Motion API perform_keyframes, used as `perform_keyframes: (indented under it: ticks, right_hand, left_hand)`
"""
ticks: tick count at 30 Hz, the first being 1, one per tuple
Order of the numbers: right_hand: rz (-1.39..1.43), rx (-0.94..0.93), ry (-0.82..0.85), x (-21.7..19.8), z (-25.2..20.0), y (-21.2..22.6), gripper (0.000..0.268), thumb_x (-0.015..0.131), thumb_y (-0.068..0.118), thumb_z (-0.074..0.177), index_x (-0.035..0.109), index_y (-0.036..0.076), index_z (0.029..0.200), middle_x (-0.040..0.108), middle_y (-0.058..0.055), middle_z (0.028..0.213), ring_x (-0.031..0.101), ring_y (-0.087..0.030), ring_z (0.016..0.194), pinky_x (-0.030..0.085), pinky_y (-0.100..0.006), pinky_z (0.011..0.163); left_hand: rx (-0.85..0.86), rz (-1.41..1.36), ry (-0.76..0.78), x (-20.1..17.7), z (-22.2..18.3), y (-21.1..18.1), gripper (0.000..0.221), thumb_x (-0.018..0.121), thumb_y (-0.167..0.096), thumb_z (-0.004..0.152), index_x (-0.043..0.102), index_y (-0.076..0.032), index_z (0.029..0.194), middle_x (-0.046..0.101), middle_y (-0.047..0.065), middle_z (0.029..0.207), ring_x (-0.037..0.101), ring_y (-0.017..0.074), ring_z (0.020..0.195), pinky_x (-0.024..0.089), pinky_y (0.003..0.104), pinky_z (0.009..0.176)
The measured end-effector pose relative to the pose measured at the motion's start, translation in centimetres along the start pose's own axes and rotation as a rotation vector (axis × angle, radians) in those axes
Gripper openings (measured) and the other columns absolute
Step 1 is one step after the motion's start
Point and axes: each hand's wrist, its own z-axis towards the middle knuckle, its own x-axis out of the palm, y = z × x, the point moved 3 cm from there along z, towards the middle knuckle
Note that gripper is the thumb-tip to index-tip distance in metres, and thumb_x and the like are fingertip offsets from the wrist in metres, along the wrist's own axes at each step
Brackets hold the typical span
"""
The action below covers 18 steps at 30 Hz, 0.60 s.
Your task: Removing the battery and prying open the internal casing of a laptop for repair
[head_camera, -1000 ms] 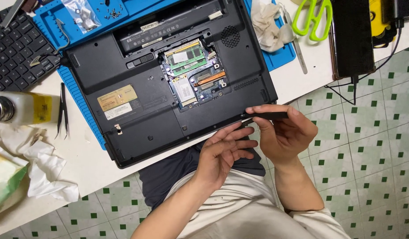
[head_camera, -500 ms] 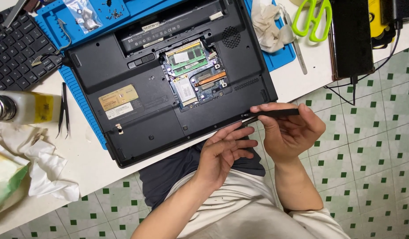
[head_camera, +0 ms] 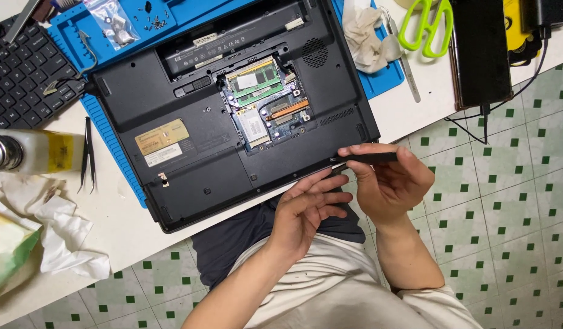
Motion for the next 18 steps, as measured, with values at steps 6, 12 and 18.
perform_keyframes:
  ticks: [6, 12, 18]
  right_hand:
    - [-0.011, -0.034, 0.068, 0.1, -0.7, -0.2, 0.075, 0.07, -0.021, 0.087, 0.035, 0.008, 0.146, 0.071, -0.033, 0.094, 0.075, -0.047, 0.074, 0.065, -0.051, 0.066]
    - [-0.083, -0.128, 0.137, 0.4, 0.7, 0.3, 0.074, 0.074, -0.019, 0.083, 0.042, 0.007, 0.145, 0.071, -0.031, 0.097, 0.075, -0.046, 0.074, 0.066, -0.05, 0.064]
    - [-0.031, -0.103, 0.11, 0.1, 0.1, 0.1, 0.074, 0.068, -0.022, 0.088, 0.04, 0.007, 0.15, 0.067, -0.029, 0.095, 0.075, -0.046, 0.076, 0.066, -0.052, 0.064]
  left_hand:
    - [0.01, 0.003, -0.007, 0.1, 0.0, 0.0, 0.06, 0.053, 0.001, 0.086, 0.049, 0.014, 0.145, 0.064, 0.036, 0.129, 0.07, 0.0487, 0.106, 0.064, 0.047, 0.073]
    - [0.002, 0.016, -0.017, -0.3, 0.2, 0.1, 0.06, 0.053, 0.001, 0.087, 0.05, 0.013, 0.145, 0.066, 0.034, 0.128, 0.071, 0.0477, 0.105, 0.064, 0.046, 0.072]
    - [0.012, 0.03, -0.023, 0.0, 0.1, 0.1, 0.06, 0.053, 0.0, 0.086, 0.05, 0.014, 0.144, 0.066, 0.035, 0.128, 0.071, 0.0494, 0.105, 0.064, 0.047, 0.072]
